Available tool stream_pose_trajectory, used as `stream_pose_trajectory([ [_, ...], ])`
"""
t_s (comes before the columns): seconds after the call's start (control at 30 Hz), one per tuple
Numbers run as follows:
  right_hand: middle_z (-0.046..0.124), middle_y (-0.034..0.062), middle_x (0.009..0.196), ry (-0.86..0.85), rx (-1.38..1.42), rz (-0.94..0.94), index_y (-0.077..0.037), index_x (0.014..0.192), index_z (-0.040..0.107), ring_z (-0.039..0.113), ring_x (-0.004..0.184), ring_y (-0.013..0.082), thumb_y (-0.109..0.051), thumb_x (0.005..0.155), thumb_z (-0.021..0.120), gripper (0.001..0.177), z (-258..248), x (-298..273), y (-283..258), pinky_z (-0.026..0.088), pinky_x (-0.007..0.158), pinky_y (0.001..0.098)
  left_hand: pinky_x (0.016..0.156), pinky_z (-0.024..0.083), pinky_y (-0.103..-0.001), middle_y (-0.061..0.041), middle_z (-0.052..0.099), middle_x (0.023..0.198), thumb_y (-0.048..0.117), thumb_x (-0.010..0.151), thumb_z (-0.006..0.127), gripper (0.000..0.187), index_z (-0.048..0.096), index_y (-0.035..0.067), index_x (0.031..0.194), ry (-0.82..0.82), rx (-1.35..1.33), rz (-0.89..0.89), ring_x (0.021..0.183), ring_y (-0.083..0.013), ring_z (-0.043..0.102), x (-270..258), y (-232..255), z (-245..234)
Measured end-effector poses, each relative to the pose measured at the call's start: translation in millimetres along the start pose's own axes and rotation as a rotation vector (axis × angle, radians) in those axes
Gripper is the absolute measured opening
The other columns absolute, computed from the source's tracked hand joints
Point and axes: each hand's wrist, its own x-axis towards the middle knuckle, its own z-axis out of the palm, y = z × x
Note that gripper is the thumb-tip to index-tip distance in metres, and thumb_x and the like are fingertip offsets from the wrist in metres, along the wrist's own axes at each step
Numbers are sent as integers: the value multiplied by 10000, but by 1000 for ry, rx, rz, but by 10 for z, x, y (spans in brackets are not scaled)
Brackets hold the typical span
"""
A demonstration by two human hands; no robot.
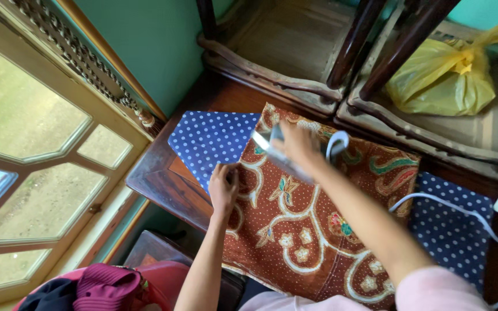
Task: The person irons a patterned piece of fabric on a blue polka-dotted ironing board. They repeatedly smooth the fabric with their hands, use an iron to press it, and fold the fabric into a smaller rectangle.
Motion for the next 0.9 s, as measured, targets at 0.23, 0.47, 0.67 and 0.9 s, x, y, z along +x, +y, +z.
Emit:
stream_pose_trajectory([
  [0.23,629,87,619,35,-215,-330,-52,1237,595,569,495,222,-588,846,654,666,145,-1133,-210,460,482,380,779,538,-395,-95,692,975,121,923,686,237,694,87,1158,20,-71,-50,829,-250,680,11,-23,5],
  [0.47,675,108,793,47,-263,2,-73,1176,609,670,622,228,-570,877,727,592,-49,357,42,495,515,376,768,535,-395,-101,683,949,118,923,698,210,696,81,1130,59,-46,-8,826,-269,674,-4,17,-18],
  [0.67,679,80,810,212,-165,-34,-108,1038,649,663,701,228,-510,796,811,496,-65,377,85,483,604,423,733,532,-399,-97,682,906,129,917,700,179,704,72,1087,60,-62,-35,772,-264,674,1,39,-24],
  [0.9,671,255,778,48,-197,-154,-95,1356,588,621,551,294,-535,870,717,667,119,-1679,-69,550,412,435,800,512,-438,-128,632,999,100,908,684,185,714,91,1090,21,33,31,928,-331,640,-34,-31,-24],
])
